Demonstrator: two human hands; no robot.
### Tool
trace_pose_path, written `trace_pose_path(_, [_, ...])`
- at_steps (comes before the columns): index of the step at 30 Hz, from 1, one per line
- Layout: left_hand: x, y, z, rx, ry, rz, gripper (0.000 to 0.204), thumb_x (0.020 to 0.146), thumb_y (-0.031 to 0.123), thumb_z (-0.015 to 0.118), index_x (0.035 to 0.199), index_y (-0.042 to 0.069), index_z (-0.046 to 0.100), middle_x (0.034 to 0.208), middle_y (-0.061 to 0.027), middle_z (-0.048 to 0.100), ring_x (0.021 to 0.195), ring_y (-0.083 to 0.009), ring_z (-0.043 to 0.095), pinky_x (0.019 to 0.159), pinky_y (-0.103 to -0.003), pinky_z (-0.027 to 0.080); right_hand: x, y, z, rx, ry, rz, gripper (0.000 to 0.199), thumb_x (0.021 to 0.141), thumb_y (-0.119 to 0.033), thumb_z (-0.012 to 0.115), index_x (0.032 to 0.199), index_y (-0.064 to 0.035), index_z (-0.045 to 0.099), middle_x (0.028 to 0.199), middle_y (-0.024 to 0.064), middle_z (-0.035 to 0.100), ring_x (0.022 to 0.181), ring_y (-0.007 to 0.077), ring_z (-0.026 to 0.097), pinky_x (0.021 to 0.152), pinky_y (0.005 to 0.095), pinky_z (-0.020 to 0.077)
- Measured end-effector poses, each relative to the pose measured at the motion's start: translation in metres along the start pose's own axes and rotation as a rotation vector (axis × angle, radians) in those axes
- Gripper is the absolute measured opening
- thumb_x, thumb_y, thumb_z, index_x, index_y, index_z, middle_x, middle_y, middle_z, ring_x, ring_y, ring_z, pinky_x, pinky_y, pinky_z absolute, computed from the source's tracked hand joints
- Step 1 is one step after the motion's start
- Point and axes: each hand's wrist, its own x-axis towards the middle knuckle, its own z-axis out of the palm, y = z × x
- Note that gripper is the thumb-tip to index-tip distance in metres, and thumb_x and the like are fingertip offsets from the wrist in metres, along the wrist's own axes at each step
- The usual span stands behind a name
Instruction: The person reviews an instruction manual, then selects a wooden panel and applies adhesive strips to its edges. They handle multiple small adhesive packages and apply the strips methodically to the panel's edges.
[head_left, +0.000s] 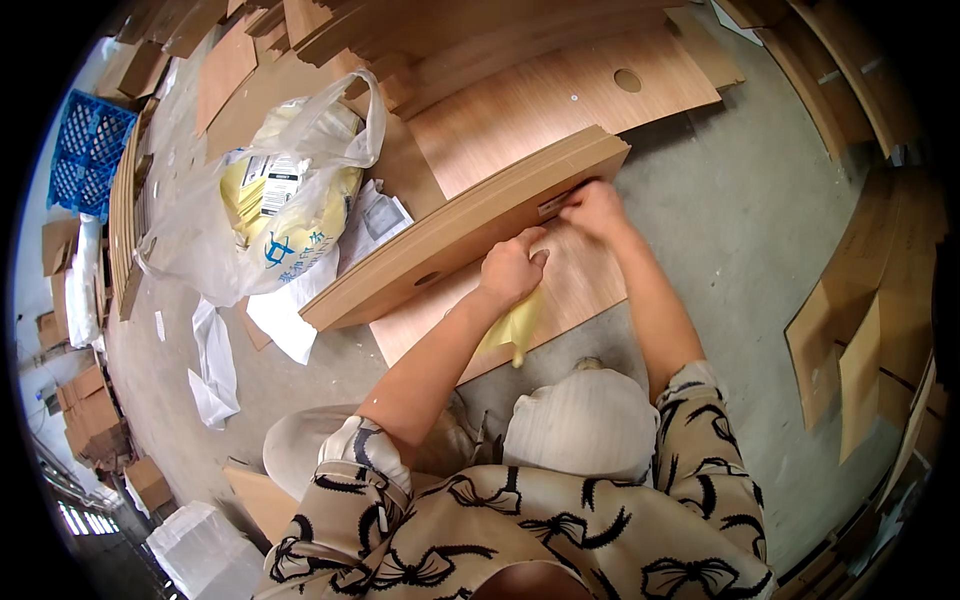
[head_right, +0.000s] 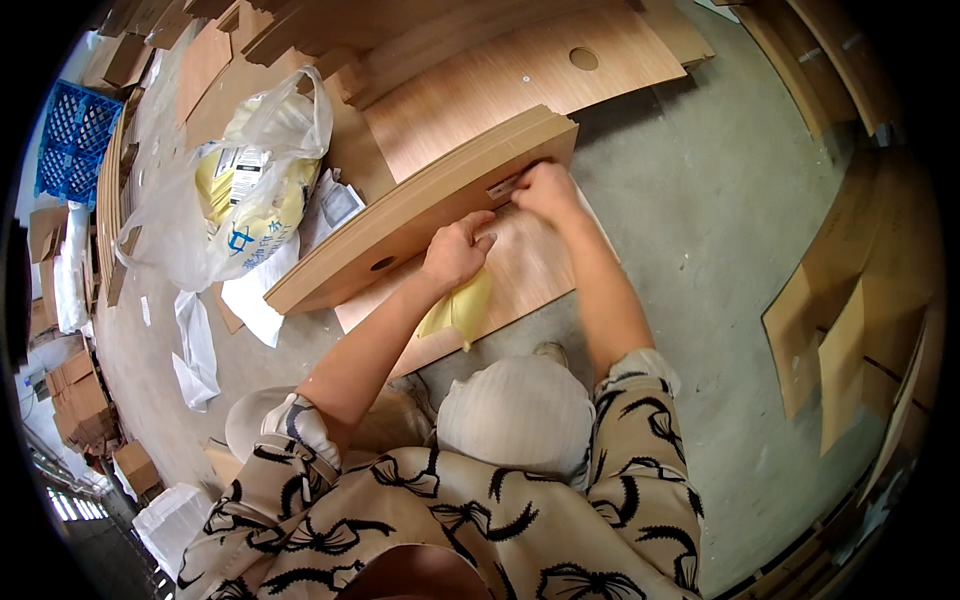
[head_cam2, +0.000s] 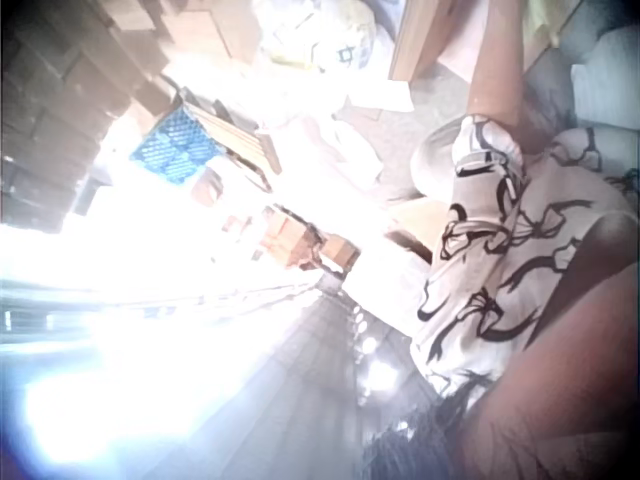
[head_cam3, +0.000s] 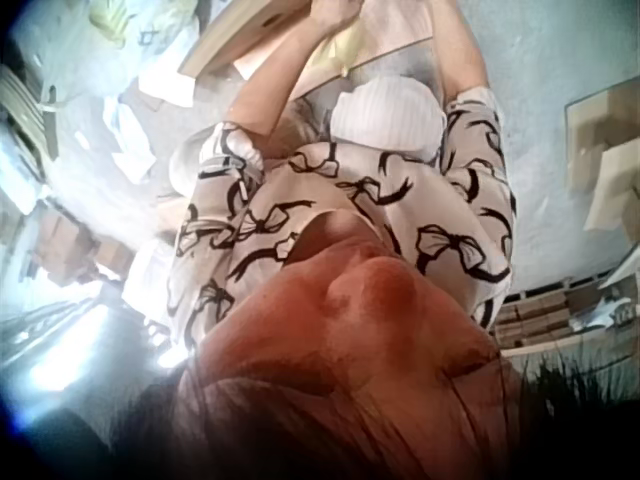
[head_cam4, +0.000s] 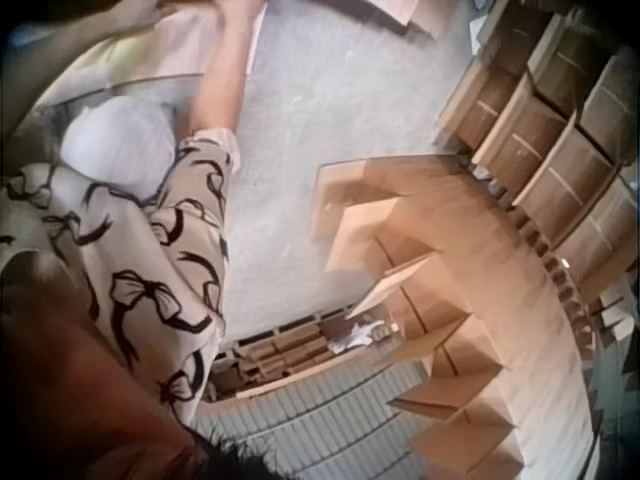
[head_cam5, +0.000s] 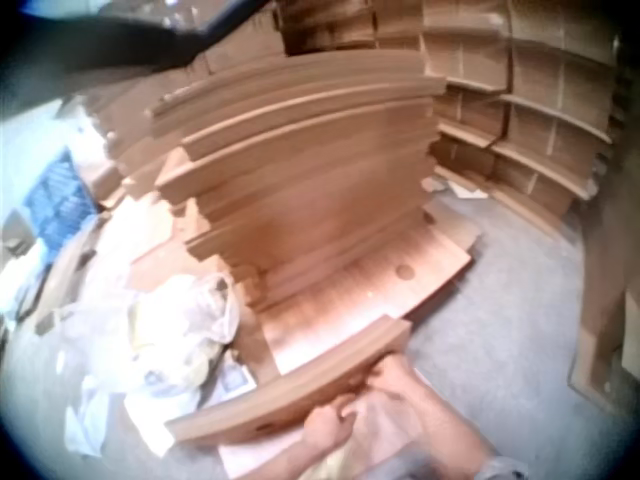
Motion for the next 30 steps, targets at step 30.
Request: trace_pose_path(30, [-0.099, -0.079, -0.086, -0.659, 0.572, -0.446, 0.033, 0.082, 0.032, 0.066, 0.086, 0.000, 0.066, 0.066, -0.0033, 0.060, 0.057, -0.0079, 0.050, 0.054, -0.024, 0.042, -0.011, 0.006, -0.056, 0.879, 0.545, 0.401, 0.024, 0.082, -0.025, 0.066, 0.098, -0.0082, 0.060, 0.083, -0.0006, 0.059, 0.070, 0.0089, 0.056, 0.054, 0.0212, 0.0446])
